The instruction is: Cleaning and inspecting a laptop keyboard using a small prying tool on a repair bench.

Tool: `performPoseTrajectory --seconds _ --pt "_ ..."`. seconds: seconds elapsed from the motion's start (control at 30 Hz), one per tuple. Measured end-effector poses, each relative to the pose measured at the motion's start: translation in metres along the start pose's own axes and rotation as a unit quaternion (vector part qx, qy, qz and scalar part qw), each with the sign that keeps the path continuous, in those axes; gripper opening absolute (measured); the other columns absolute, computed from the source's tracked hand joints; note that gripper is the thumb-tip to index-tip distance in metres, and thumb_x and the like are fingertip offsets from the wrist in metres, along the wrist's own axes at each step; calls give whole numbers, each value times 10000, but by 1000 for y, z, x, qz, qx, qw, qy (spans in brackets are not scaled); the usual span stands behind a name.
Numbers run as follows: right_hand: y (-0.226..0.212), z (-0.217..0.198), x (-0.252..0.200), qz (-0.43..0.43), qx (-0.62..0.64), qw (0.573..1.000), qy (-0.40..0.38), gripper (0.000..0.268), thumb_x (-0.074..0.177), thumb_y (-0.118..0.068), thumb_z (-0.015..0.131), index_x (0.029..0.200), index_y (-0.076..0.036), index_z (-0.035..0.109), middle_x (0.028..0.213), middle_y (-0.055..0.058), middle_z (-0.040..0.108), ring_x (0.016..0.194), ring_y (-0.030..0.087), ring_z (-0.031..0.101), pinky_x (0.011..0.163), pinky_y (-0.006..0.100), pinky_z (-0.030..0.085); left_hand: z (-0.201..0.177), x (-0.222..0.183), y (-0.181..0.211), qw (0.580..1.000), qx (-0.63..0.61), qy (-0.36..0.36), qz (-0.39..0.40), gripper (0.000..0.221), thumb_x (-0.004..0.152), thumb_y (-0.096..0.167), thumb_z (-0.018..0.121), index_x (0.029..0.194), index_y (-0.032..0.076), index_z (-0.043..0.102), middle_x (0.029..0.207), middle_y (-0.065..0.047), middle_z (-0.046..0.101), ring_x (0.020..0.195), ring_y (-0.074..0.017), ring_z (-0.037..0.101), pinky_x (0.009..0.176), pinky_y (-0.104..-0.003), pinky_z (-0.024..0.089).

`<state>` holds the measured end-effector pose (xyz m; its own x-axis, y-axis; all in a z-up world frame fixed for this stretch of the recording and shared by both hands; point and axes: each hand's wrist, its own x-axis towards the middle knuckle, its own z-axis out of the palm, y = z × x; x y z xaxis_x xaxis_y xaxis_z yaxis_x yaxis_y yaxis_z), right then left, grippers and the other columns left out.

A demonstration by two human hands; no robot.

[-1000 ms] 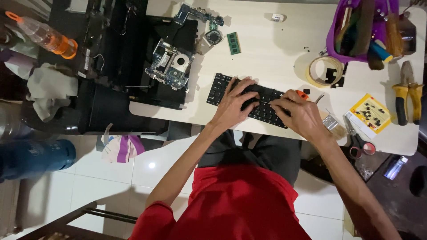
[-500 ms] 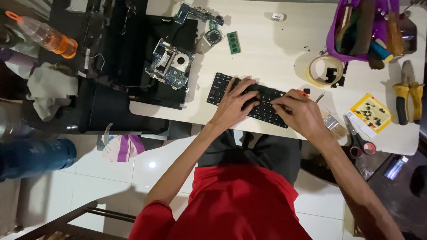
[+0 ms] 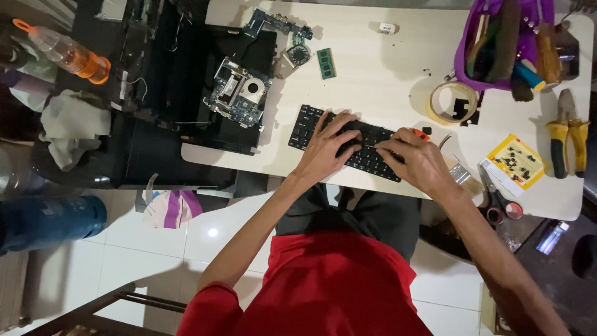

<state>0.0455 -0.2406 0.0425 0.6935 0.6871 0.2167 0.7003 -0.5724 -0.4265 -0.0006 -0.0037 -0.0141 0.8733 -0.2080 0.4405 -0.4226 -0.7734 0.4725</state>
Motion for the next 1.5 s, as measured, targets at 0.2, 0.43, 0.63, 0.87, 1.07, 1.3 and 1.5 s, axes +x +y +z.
performPoseTrajectory --seconds 0.2,0.43,0.63,0.87,1.07,1.3,1.5 --pt "2 -1 6 55 123 991 -5 101 934 -121 739 1013 -98 797 891 101 695 818 319 705 646 365 575 3 -1 -2 1000 -7 -5 -8 254 977 289 685 1212 192 676 1504 -8 490 1478 -205 402 1262 -525 210" --pt "-2 1 0 58 69 996 -6 117 927 -158 755 1027 -122 805 908 77 714 814 257 713 689 325 589 3 0 -2 1000 15 -14 -4 268 973 290 687 1225 204 663 1510 -4 484 1483 -203 394 1262 -520 202" --pt "-10 -4 0 46 42 998 -10 131 965 -162 713 1057 -97 780 939 86 675 818 289 701 680 380 609 4 -2 -2 1000 3 -9 -6 273 969 259 684 1235 195 677 1506 -7 488 1474 -217 409 1253 -534 224" --pt "-11 -3 5 98 155 983 -10 129 951 -103 707 1035 -53 791 898 140 702 835 329 711 633 389 596 1 -1 0 1000 15 -10 -3 255 978 282 675 1216 191 674 1498 -2 491 1470 -205 411 1261 -520 220" --pt "-11 -4 6 115 164 980 -16 128 950 -114 724 1041 -56 792 895 137 704 836 326 706 620 393 583 -1 1 2 1000 12 -19 -10 246 987 296 669 1212 196 657 1489 0 490 1469 -210 409 1257 -542 221" --pt "-18 -7 0 83 1 997 1 127 960 -233 743 1065 -188 799 957 28 712 818 270 719 667 423 630 -7 2 5 1000 -13 -14 -18 213 986 314 679 1174 214 671 1471 1 513 1467 -224 417 1259 -567 216" --pt "-16 -12 -6 98 -53 994 18 106 972 -308 737 1051 -269 797 972 -42 695 800 228 718 652 407 627 -12 5 11 1000 -14 -6 -11 167 988 304 683 1108 188 687 1456 3 528 1461 -219 420 1254 -573 220"
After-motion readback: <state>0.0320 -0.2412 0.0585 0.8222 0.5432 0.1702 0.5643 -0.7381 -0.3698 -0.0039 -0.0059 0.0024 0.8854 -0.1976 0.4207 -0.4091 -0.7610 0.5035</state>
